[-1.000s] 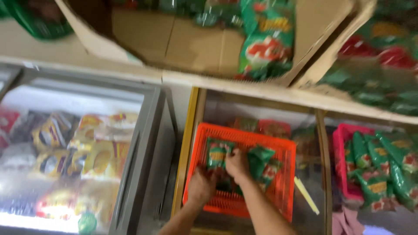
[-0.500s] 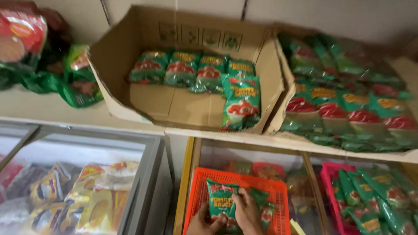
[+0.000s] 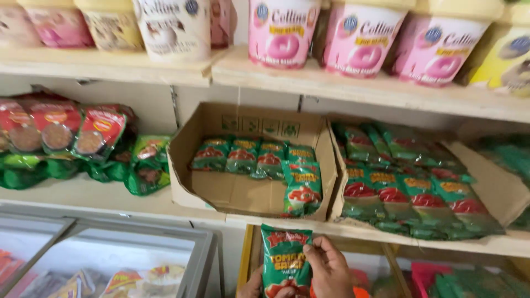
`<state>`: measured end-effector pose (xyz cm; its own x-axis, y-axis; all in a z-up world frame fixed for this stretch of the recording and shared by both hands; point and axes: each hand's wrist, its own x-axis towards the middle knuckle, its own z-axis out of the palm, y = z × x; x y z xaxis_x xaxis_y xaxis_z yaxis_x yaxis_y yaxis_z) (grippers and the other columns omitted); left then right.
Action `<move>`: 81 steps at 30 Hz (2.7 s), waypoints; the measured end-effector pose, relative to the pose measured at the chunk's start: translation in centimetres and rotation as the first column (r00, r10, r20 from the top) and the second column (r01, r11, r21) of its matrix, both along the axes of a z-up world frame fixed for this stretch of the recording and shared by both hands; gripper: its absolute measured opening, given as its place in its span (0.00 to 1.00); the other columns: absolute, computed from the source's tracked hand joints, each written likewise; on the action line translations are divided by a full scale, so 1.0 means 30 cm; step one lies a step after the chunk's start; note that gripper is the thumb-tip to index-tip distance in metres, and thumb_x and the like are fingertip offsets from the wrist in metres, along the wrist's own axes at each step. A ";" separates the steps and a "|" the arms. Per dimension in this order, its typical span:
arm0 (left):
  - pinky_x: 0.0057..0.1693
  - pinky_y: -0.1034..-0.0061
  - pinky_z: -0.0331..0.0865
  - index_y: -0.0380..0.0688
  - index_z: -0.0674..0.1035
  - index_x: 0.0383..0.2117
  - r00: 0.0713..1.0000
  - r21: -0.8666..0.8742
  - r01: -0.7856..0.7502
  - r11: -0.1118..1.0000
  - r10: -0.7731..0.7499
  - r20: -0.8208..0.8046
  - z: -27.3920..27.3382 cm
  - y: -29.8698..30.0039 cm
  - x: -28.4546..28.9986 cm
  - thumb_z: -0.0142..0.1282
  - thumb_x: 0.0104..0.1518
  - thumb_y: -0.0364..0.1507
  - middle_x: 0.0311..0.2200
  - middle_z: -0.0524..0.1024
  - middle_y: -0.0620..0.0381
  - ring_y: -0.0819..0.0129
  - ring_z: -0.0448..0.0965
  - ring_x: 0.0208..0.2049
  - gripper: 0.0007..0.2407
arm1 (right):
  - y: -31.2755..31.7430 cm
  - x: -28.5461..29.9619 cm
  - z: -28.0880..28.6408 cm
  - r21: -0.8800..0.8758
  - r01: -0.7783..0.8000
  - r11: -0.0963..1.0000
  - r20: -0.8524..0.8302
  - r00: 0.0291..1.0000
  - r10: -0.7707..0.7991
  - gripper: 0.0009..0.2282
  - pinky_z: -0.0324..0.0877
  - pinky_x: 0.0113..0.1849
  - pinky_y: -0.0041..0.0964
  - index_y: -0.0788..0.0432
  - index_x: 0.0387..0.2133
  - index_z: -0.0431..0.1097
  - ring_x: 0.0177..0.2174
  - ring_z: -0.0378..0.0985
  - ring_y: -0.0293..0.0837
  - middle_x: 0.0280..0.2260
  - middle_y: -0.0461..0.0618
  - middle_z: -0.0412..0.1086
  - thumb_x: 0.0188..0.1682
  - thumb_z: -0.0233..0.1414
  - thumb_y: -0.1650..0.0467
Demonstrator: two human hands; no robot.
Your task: Organizing and stocking tomato sauce packets from a basket into a cardboard display box on a grocery store shelf.
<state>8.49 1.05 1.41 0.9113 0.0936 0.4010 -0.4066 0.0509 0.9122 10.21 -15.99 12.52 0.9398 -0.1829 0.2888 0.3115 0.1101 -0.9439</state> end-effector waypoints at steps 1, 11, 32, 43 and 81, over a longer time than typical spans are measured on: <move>0.47 0.70 0.81 0.37 0.82 0.46 1.000 -0.001 -0.004 1.000 0.004 0.019 0.123 0.015 -0.007 0.79 0.42 0.34 0.30 0.90 0.49 0.65 0.90 0.35 0.24 | 0.009 0.006 0.083 -0.001 -0.004 1.000 0.019 1.000 0.004 0.03 0.63 0.29 0.26 0.62 0.31 0.72 0.26 0.67 0.29 0.25 0.39 0.68 0.49 0.55 0.73; 0.42 0.70 0.78 0.46 0.83 0.46 0.972 0.202 -0.218 0.955 0.231 -0.047 0.875 0.123 0.067 0.71 0.45 0.39 0.30 0.87 0.52 0.68 0.88 0.31 0.22 | 0.185 0.181 0.653 -0.544 0.322 0.775 0.173 0.947 -0.272 0.11 0.71 0.33 0.45 0.62 0.33 0.69 0.27 0.77 0.48 0.25 0.54 0.75 0.53 0.52 0.64; 0.55 0.57 0.72 0.42 0.82 0.44 0.953 0.677 -0.121 0.726 0.276 -0.126 0.918 0.194 0.281 0.72 0.44 0.40 0.43 0.80 0.38 0.45 0.79 0.49 0.23 | 0.214 0.411 0.574 -0.928 0.163 0.336 0.088 0.970 -0.228 0.14 0.71 0.48 0.54 0.63 0.45 0.72 0.47 0.76 0.64 0.44 0.67 0.73 0.46 0.56 0.72; 0.45 0.54 0.74 0.45 0.79 0.44 0.904 0.816 -0.293 0.499 0.422 0.066 0.911 0.152 0.122 0.63 0.60 0.41 0.31 0.82 0.42 0.44 0.82 0.38 0.15 | 0.197 0.091 0.538 -0.693 0.608 0.387 0.650 0.759 -0.028 0.08 0.72 0.40 0.55 0.63 0.40 0.74 0.44 0.75 0.70 0.41 0.66 0.73 0.49 0.54 0.72; 0.36 0.70 0.69 0.35 0.82 0.36 0.771 0.191 -0.241 0.952 0.307 -0.558 -0.242 -0.034 -0.227 0.48 0.66 0.39 0.23 0.77 0.57 0.73 0.73 0.27 0.17 | 0.073 -0.291 -0.672 -0.820 -0.083 0.566 -0.252 0.941 -0.226 0.09 0.71 0.46 0.53 0.57 0.41 0.72 0.45 0.75 0.58 0.43 0.59 0.71 0.55 0.54 0.65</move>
